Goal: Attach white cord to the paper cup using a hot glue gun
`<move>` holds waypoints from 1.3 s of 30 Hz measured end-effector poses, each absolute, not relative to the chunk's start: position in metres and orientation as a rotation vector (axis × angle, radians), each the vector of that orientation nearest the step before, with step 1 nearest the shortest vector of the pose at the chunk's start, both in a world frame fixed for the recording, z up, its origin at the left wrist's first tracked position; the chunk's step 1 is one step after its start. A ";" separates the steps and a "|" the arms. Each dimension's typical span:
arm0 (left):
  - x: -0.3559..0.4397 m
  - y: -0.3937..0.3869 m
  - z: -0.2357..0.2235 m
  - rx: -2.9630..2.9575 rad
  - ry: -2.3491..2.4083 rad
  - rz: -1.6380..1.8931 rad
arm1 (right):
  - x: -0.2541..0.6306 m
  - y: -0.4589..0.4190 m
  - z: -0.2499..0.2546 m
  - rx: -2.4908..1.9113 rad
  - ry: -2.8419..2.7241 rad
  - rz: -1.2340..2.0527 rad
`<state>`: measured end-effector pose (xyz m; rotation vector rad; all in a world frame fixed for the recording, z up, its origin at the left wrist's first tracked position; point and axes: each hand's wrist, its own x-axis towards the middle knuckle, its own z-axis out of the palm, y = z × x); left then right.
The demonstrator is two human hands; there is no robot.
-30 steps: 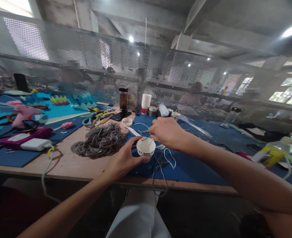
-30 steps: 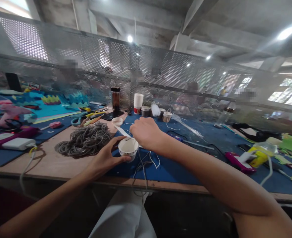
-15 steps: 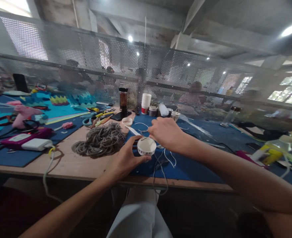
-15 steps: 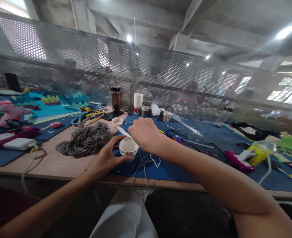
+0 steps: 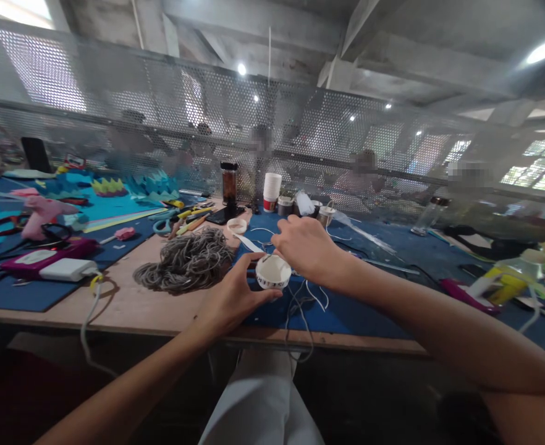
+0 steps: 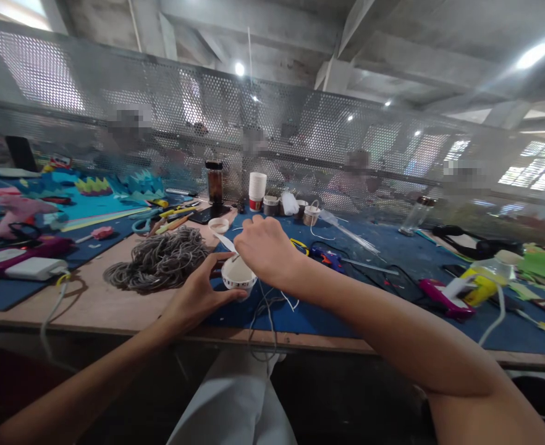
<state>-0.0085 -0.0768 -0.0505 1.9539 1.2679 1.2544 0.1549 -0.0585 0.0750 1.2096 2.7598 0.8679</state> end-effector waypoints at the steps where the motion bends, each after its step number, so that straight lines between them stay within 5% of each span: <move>1: -0.009 -0.077 -0.049 1.956 1.257 1.256 | 0.156 -0.058 0.074 1.208 2.762 0.875; 16: -0.020 -0.064 -0.010 2.173 1.151 1.383 | 0.175 -0.065 0.086 1.182 2.819 0.862; 24: -0.010 -0.056 0.037 2.480 1.104 1.126 | 0.180 -0.066 0.094 1.158 2.867 0.782; 39: 0.008 -0.040 0.090 2.765 1.177 0.540 | 0.199 -0.048 0.115 1.181 2.957 -0.034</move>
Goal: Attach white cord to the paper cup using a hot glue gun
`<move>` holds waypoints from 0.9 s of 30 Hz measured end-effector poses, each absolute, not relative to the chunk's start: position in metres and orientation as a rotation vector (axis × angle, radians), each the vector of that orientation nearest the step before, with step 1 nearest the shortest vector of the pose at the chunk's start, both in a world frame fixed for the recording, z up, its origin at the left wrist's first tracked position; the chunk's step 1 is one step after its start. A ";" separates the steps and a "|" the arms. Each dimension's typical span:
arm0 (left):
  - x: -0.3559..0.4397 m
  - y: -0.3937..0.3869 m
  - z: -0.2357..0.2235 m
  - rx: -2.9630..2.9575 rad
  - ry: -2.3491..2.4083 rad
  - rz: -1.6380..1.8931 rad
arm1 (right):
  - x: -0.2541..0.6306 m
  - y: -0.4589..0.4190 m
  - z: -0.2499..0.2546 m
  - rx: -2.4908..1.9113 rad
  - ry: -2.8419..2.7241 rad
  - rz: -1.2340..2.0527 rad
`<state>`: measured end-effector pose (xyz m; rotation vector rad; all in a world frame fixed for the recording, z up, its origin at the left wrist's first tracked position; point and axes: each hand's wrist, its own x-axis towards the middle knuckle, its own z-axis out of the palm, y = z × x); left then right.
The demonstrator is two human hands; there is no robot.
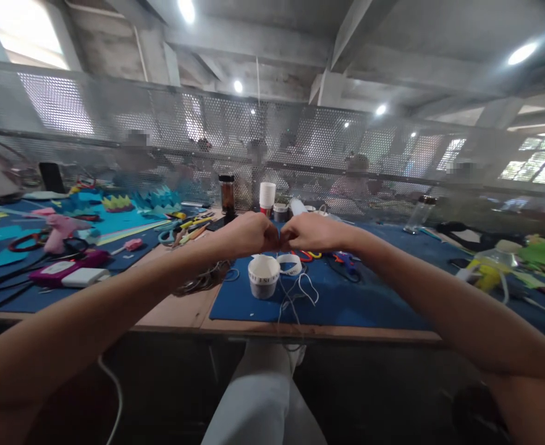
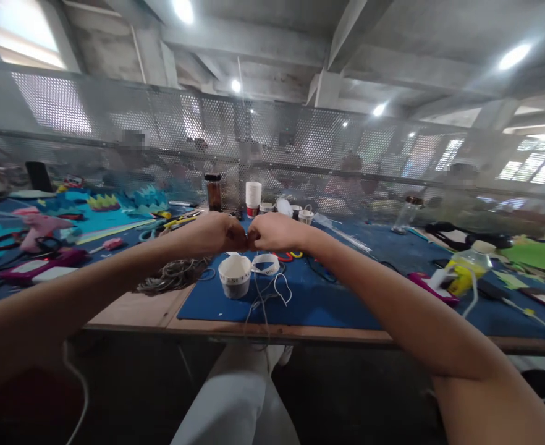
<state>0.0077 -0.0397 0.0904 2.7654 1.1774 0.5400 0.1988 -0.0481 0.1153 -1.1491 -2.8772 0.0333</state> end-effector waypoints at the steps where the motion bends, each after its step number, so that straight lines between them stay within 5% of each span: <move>1: 0.008 -0.040 0.092 2.744 1.175 0.512 | 0.200 -0.046 0.116 -1.150 -2.876 0.128; 6: 0.012 -0.040 0.097 2.787 1.180 0.521 | 0.203 -0.041 0.115 -1.145 -2.820 0.423; 18: 0.017 -0.032 0.100 2.997 1.091 0.515 | 0.203 -0.044 0.117 -1.198 -2.790 0.485; 27: -0.011 -0.047 0.093 1.958 1.149 1.600 | 0.219 -0.046 0.109 -1.081 -2.421 0.718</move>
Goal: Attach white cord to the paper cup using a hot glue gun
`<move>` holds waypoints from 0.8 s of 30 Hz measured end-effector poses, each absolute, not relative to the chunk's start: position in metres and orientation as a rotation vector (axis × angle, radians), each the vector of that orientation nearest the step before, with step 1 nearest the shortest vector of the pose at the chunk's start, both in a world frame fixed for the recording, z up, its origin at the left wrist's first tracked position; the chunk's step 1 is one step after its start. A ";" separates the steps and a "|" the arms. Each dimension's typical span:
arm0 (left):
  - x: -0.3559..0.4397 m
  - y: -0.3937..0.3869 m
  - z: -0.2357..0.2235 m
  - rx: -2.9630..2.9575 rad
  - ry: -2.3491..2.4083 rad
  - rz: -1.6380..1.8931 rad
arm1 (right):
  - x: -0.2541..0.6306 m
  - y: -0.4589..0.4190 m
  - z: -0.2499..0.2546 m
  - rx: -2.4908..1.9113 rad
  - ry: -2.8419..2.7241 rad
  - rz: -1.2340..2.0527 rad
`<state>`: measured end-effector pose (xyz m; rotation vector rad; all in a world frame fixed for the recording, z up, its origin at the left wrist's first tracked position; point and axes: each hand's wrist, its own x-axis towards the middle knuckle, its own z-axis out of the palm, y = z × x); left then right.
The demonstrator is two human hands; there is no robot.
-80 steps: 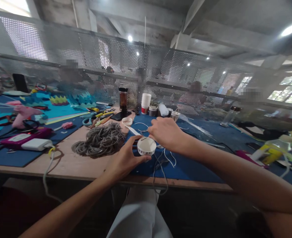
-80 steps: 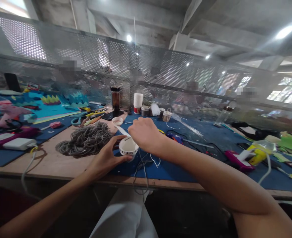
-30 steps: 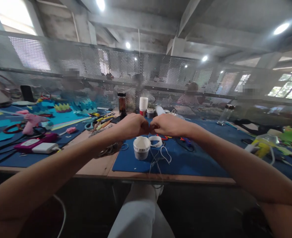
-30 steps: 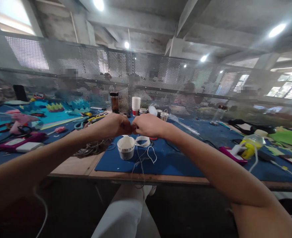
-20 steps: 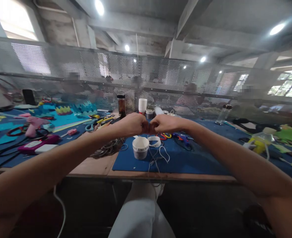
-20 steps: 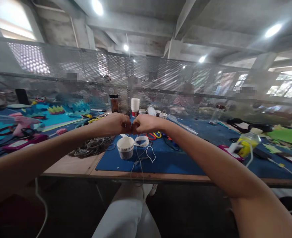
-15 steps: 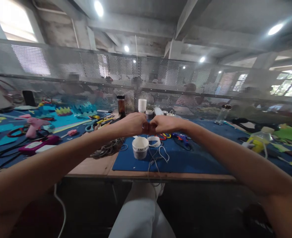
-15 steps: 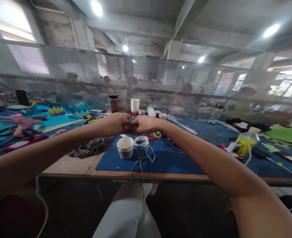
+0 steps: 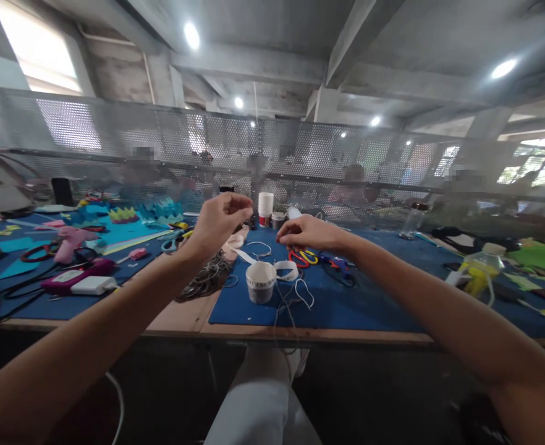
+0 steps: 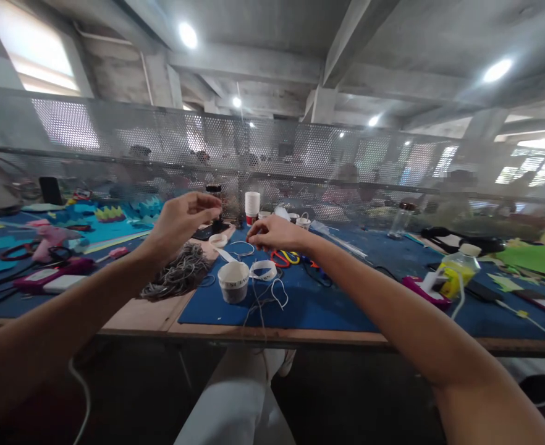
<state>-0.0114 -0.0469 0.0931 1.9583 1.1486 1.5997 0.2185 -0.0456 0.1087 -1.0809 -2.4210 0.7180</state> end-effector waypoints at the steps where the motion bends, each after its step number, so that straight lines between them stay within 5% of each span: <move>1: -0.012 -0.049 0.085 1.815 1.114 1.542 | 0.218 -0.046 0.107 -1.064 -2.371 0.770; 6: -0.001 -0.062 0.054 1.387 0.845 1.217 | 0.212 -0.050 0.105 -1.048 -2.207 0.953; 24: 0.017 -0.063 0.030 0.912 0.595 1.301 | 0.204 -0.050 0.096 -0.937 -2.154 1.142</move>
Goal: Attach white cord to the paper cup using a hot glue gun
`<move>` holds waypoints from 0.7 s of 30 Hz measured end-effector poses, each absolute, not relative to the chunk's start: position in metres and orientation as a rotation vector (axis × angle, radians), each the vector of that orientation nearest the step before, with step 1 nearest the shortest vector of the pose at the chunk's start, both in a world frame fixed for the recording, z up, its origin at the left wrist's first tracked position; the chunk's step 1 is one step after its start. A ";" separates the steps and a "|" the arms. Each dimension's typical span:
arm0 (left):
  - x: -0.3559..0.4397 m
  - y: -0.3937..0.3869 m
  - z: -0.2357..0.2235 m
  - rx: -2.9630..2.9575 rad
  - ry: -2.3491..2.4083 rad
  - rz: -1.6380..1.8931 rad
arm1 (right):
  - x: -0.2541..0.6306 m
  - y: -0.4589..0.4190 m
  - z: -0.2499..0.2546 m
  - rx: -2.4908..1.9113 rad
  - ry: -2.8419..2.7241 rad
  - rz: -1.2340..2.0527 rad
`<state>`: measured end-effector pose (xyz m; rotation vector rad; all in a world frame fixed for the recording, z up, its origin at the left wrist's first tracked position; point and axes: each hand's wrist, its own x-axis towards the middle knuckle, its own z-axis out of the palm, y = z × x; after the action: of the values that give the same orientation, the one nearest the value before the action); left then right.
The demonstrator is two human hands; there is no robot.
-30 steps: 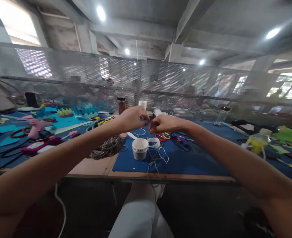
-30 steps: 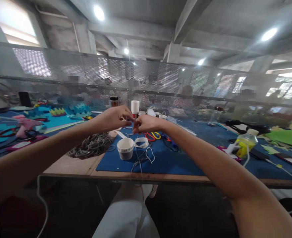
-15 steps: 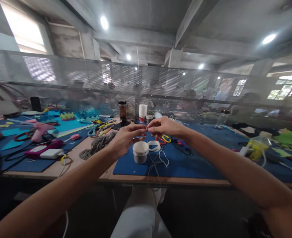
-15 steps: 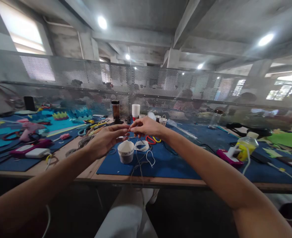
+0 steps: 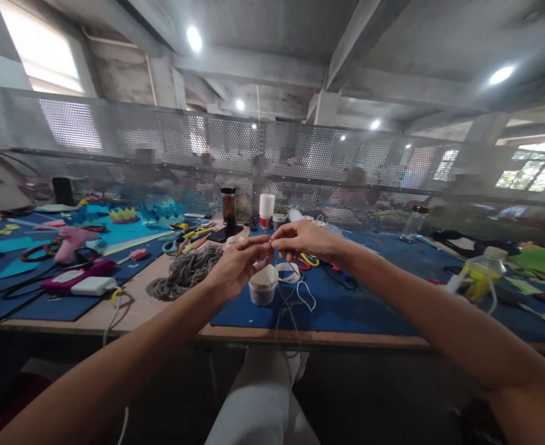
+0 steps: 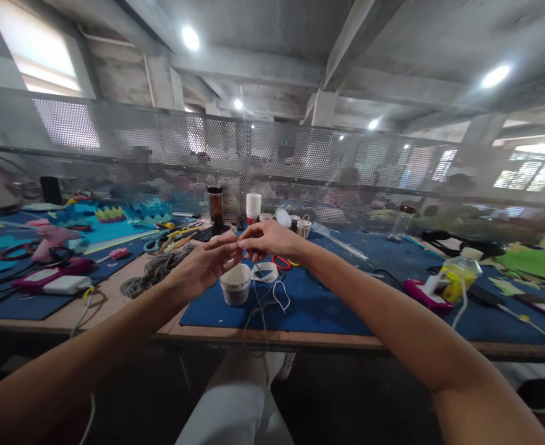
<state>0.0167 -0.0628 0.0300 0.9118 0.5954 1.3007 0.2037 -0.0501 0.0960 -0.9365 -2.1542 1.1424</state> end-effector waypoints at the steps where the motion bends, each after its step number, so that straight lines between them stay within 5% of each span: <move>1: 0.016 -0.062 0.029 0.901 0.595 1.296 | 0.203 -0.050 0.095 -0.937 -2.152 1.148; 21: 0.010 -0.062 0.016 0.920 0.579 1.336 | 0.196 -0.041 0.088 -0.956 -2.158 1.079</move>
<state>0.0097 -0.0618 0.0162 0.9199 0.5789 1.3361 0.1961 -0.0407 0.0878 -0.9564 -2.1577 1.0792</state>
